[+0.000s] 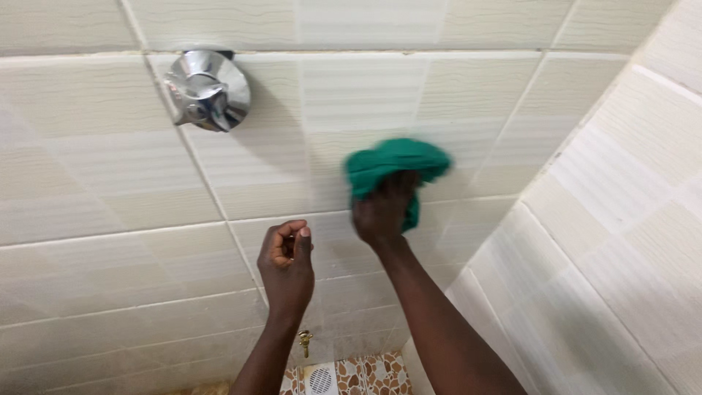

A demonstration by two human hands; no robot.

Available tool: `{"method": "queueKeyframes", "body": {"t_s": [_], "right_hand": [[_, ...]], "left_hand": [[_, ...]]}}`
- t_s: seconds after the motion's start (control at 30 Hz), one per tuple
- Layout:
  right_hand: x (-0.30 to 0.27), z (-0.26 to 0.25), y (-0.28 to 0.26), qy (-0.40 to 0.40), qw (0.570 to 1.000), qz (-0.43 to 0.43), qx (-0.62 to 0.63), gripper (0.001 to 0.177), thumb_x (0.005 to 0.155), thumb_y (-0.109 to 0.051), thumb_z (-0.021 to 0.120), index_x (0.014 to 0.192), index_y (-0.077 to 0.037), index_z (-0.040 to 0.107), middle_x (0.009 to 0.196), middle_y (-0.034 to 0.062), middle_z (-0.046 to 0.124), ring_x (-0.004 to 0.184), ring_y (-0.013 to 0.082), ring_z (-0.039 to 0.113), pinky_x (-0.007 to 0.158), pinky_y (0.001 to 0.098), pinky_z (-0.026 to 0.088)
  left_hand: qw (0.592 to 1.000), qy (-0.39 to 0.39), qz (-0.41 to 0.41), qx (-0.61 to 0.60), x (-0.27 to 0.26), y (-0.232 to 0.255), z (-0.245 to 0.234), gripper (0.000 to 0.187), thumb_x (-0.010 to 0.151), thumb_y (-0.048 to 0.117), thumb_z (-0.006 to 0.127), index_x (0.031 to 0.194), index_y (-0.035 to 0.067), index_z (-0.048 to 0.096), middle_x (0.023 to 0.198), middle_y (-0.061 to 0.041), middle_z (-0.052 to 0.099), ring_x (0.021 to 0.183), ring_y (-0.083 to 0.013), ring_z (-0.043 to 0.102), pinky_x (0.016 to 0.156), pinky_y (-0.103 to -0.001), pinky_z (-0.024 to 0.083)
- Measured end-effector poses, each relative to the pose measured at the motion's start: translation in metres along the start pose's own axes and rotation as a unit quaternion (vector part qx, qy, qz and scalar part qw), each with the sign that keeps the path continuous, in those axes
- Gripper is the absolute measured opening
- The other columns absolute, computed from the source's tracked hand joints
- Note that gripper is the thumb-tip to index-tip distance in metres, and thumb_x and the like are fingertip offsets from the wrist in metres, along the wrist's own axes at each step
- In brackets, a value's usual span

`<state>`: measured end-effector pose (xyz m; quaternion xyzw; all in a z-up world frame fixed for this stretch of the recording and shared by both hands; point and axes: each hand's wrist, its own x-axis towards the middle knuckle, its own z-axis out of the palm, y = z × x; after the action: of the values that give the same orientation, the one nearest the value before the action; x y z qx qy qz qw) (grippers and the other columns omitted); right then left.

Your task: The person wipes tiled walls with a green cloth and then rinses the cloth in a sink under a running faucet.

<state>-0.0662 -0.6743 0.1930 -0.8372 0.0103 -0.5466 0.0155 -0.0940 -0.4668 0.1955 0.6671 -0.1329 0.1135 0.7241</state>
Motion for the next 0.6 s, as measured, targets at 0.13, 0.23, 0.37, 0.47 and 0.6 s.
{"method": "queueKeyframes", "body": {"t_s": [0.13, 0.23, 0.37, 0.47, 0.6], "right_hand": [[0.045, -0.015, -0.016, -0.032, 0.998, -0.045, -0.005, 0.034, 0.102, -0.030, 0.066, 0.135, -0.017, 0.064, 0.139, 0.0168, 0.060, 0.131, 0.0449, 0.053, 0.109, 0.0647, 0.033], [0.092, -0.030, -0.005, 0.052, 0.993, -0.080, -0.062, 0.038, 0.102, -0.038, 0.063, 0.133, -0.018, 0.065, 0.132, 0.0167, 0.059, 0.120, 0.0437, 0.054, 0.102, 0.0636, 0.035], [0.133, -0.047, 0.026, 0.050, 0.994, -0.031, -0.089, 0.045, 0.109, -0.043, 0.050, 0.142, -0.015, 0.060, 0.137, 0.0207, 0.055, 0.127, 0.0461, 0.050, 0.111, 0.0673, 0.032], [0.143, -0.052, 0.060, 0.154, 0.980, -0.005, -0.122, 0.049, 0.113, -0.047, 0.037, 0.147, -0.015, 0.051, 0.157, 0.0237, 0.042, 0.150, 0.0516, 0.035, 0.128, 0.0696, 0.018], [0.136, -0.054, 0.111, 0.200, 0.966, 0.143, -0.075, 0.064, 0.118, -0.051, 0.025, 0.161, -0.004, 0.037, 0.171, 0.0253, 0.026, 0.162, 0.0474, 0.022, 0.134, 0.0632, 0.007]], "left_hand": [[1.000, -0.010, 0.004, -0.011, 0.000, 0.004, 0.009, 0.020, 0.101, 0.021, 0.066, 0.111, 0.003, 0.068, 0.085, -0.004, 0.067, 0.075, -0.0093, 0.062, 0.066, -0.025, 0.052], [0.999, -0.034, 0.014, -0.005, 0.001, 0.005, 0.023, 0.022, 0.101, 0.022, 0.065, 0.111, 0.002, 0.068, 0.085, -0.002, 0.067, 0.077, -0.0079, 0.065, 0.067, -0.024, 0.056], [0.998, -0.055, 0.009, 0.003, -0.003, 0.006, 0.046, 0.021, 0.101, 0.022, 0.065, 0.110, 0.003, 0.068, 0.086, -0.001, 0.066, 0.073, -0.0071, 0.063, 0.062, -0.024, 0.053], [0.996, -0.076, 0.041, -0.002, -0.006, 0.010, 0.063, 0.020, 0.101, 0.022, 0.066, 0.108, 0.005, 0.071, 0.086, -0.001, 0.064, 0.072, -0.0071, 0.060, 0.063, -0.024, 0.052], [0.994, -0.101, 0.033, -0.014, -0.010, 0.014, 0.079, 0.018, 0.101, 0.023, 0.067, 0.106, 0.006, 0.072, 0.083, 0.000, 0.064, 0.069, -0.0066, 0.058, 0.060, -0.024, 0.050]]}}
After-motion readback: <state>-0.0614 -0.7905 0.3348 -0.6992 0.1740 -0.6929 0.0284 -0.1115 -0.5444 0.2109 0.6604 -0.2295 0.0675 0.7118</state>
